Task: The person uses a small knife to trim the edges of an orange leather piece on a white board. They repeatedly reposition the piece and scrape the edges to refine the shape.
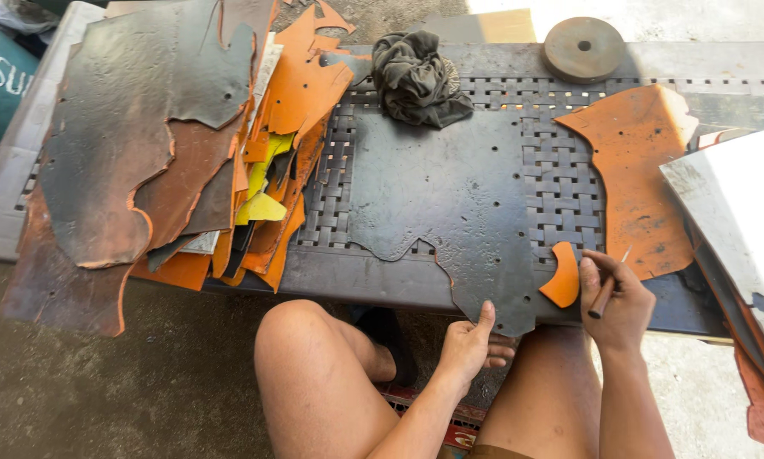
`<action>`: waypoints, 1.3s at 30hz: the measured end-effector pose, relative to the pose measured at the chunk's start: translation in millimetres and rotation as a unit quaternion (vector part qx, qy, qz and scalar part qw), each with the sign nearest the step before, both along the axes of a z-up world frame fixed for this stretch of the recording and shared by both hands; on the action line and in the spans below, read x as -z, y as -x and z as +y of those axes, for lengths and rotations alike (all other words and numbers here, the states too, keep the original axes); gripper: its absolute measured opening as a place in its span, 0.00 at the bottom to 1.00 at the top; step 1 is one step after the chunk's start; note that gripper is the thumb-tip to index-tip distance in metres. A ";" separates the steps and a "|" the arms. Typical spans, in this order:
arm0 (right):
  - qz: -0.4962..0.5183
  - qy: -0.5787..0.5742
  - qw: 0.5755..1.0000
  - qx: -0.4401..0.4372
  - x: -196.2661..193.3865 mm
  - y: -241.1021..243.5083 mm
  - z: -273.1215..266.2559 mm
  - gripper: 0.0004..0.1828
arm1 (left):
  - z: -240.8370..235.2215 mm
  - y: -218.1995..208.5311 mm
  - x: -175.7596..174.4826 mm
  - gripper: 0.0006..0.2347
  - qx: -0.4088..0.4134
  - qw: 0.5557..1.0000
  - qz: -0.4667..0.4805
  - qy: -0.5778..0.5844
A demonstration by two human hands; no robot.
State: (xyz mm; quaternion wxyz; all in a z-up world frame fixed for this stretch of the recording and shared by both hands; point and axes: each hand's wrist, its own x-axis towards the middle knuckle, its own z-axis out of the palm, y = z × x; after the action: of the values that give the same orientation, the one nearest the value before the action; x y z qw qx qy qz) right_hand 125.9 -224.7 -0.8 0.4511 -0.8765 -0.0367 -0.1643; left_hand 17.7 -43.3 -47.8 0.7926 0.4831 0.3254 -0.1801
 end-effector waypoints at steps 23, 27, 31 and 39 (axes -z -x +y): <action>-0.143 0.159 0.977 0.017 84.2 -3.7 -13.6 0.09 | 51.1 91.4 -88.5 0.32 -0.038 0.965 -0.259 0.021; -0.081 0.234 0.967 0.051 89.3 -5.7 -17.0 0.10 | 99.2 124.0 -113.1 0.35 -0.022 0.946 -0.305 -0.110; -0.140 0.189 0.972 0.028 92.1 -6.8 -15.9 0.07 | 171.4 138.6 -158.0 0.39 0.015 0.836 -0.250 -0.487; -0.156 0.181 0.971 0.027 101.0 -7.8 -17.2 0.07 | 275.8 77.2 -261.3 0.25 -0.267 0.860 -0.396 -0.181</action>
State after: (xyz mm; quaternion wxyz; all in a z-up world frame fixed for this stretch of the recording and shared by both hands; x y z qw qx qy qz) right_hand 133.8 -241.9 -101.7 0.2695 -0.9076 -0.1122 -0.3018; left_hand -59.5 232.5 213.5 0.7711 0.5433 0.1269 0.3068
